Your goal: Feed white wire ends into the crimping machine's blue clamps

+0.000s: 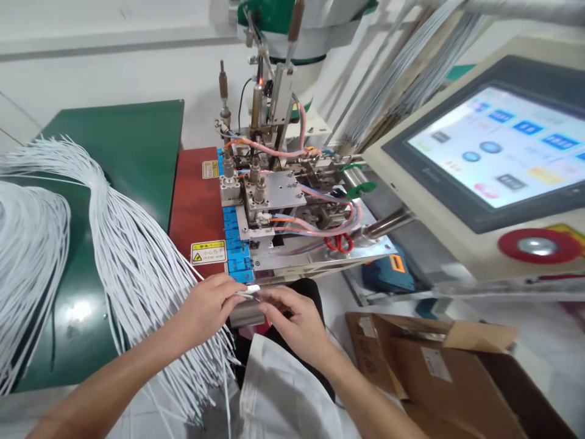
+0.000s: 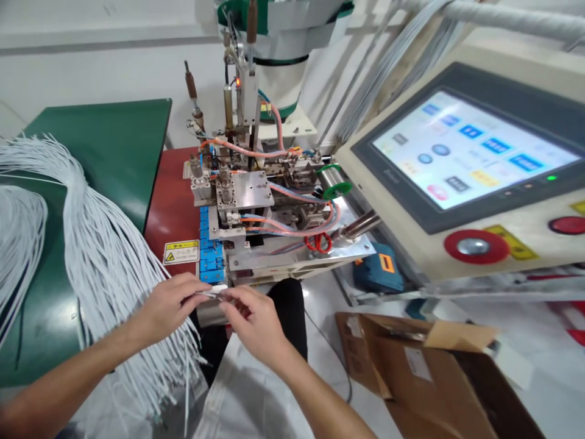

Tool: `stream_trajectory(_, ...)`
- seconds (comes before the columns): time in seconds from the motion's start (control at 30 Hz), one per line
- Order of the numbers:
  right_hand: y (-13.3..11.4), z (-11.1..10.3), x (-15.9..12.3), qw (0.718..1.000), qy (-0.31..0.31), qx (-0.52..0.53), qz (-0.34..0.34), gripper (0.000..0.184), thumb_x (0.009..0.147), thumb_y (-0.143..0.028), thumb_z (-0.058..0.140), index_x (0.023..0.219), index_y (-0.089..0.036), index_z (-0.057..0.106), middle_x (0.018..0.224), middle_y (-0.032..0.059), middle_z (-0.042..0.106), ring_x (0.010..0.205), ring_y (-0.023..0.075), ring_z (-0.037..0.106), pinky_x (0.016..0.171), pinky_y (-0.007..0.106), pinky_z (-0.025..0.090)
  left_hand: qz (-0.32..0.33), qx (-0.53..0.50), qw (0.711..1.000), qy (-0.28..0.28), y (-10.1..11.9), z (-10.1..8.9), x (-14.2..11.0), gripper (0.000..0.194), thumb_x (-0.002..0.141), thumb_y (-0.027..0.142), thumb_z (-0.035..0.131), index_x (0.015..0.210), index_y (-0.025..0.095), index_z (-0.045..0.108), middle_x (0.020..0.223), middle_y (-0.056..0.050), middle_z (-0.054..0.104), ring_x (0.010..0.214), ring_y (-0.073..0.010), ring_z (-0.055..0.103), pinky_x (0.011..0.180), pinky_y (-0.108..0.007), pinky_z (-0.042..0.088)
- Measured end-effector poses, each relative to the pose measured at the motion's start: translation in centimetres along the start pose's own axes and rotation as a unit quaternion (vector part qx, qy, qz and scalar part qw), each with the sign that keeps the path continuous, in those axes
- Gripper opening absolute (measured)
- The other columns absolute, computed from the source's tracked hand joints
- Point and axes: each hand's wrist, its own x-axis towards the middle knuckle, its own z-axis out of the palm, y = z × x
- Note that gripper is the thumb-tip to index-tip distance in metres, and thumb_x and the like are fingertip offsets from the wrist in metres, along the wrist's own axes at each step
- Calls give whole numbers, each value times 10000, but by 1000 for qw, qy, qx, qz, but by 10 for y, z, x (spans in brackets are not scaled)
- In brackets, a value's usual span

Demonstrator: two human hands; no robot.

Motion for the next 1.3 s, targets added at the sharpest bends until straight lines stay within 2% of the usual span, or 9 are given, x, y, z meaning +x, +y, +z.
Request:
stream_trajectory(0.1, -8, 1, 13, 999, 12, -23, -33, 133, 799, -235, 526, 767, -181, 644, 721, 32, 652, 634, 124, 577, 598, 231, 464, 20, 13, 999, 26, 1, 4, 4, 213, 875, 196, 454, 1045, 181, 582, 913, -47, 628, 842, -143, 590, 755, -271, 498)
stream_trajectory(0.2, -12, -1, 24, 1000, 19, 11, -17, 153, 809, -266, 513, 741, -173, 613, 688, 25, 629, 590, 112, 547, 558, 219, 445, 52, 16, 996, 75, 2, 8, 9, 215, 882, 173, 436, 1032, 170, 590, 899, -60, 626, 828, -141, 590, 761, -275, 499)
stream_trajectory(0.33, -6, 4, 36, 981, 76, 170, 56, 199, 798, -345, 522, 764, -163, 595, 622, 5, 590, 531, 98, 519, 493, 205, 432, -21, -58, 989, 133, 3, 11, 20, 177, 867, 166, 465, 934, 161, 629, 828, -51, 630, 756, -124, 599, 700, -233, 501)
stream_trajectory(0.43, -1, 10, 41, 970, 78, 217, 73, 205, 770, -348, 556, 796, -159, 630, 622, 4, 587, 515, 93, 508, 480, 207, 427, -84, -108, 983, 122, 2, 11, 26, 160, 859, 183, 483, 884, 169, 640, 810, -37, 644, 737, -120, 603, 687, -222, 496)
stream_trajectory(0.53, -1, 13, 46, 973, 65, 215, 49, 149, 734, -298, 597, 773, -166, 654, 648, 8, 597, 517, 90, 504, 487, 211, 433, -111, -140, 979, 99, 0, 10, 28, 174, 868, 199, 466, 876, 176, 638, 805, -32, 644, 743, -124, 599, 702, -232, 490)
stream_trajectory(0.77, -2, 16, 57, 980, 82, 179, 23, 101, 720, -249, 603, 670, -171, 642, 647, 9, 596, 569, 111, 527, 537, 230, 444, -142, -172, 971, 84, -2, 13, 29, 205, 882, 232, 431, 863, 176, 627, 748, -32, 599, 674, -119, 564, 644, -229, 472)
stream_trajectory(0.97, -3, 29, 56, 977, 146, 153, 31, 130, 723, -244, 585, 631, -162, 623, 602, 3, 581, 559, 115, 522, 535, 228, 440, -174, -162, 962, 136, 3, 17, 29, 153, 856, 224, 474, 807, 169, 609, 731, -21, 590, 688, -125, 551, 653, -230, 450)
stream_trajectory(1.1, -3, 35, 53, 973, 172, 152, 35, 146, 736, -255, 578, 631, -161, 614, 605, 6, 574, 575, 119, 523, 548, 231, 443, -192, -169, 957, 140, 4, 16, 30, 141, 845, 220, 485, 810, 169, 612, 727, -16, 598, 685, -125, 549, 648, -227, 441)
stream_trajectory(1.3, 0, 29, 56, 968, 132, 211, 34, 83, 714, -238, 598, 684, -169, 632, 678, 18, 605, 636, 132, 564, 608, 252, 474, -176, -188, 960, 113, 2, 15, 30, 165, 856, 223, 468, 786, 169, 607, 734, -21, 584, 683, -126, 542, 642, -231, 447)
